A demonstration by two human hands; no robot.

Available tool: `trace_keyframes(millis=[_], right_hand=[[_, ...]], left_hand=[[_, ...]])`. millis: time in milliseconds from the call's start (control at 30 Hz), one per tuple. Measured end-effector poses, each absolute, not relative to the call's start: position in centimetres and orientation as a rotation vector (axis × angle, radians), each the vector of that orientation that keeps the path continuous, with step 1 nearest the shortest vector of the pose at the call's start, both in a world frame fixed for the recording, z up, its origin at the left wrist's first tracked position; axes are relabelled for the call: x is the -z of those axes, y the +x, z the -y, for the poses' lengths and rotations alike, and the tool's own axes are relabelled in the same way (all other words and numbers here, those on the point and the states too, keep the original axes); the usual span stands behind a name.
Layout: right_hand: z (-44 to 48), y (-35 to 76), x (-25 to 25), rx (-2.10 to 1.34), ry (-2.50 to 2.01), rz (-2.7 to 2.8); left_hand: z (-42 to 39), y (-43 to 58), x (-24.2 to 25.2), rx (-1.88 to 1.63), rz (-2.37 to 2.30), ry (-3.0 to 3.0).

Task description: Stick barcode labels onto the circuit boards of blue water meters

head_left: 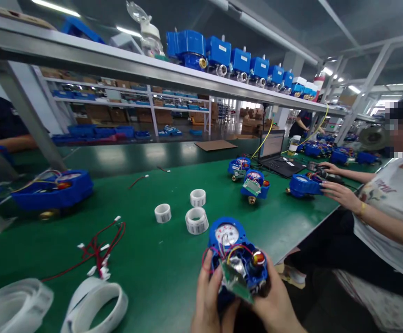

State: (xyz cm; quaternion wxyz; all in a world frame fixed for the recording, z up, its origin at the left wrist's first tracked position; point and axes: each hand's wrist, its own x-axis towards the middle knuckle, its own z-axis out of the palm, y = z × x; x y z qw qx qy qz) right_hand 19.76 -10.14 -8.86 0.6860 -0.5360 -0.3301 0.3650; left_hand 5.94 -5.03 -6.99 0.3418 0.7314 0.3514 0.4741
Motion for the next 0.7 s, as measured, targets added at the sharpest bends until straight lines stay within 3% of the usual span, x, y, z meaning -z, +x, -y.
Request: trace_keyframes(millis=[400, 533, 700], right_hand=[[-7.4, 28.1, 7.9, -0.587, -1.313, 0.866], [-10.5, 28.0, 8.6, -0.534, -1.412, 0.859], [-12.4, 27.6, 8.7, -0.521, -1.545, 0.855]], left_hand=[[-10.1, 15.4, 2.9, -1.132, -1.031, 1.943], [-8.9, 14.3, 1.9, -1.118, -1.104, 1.971], [-1.9, 9.2, 2.2, -1.054, -1.006, 2.167]])
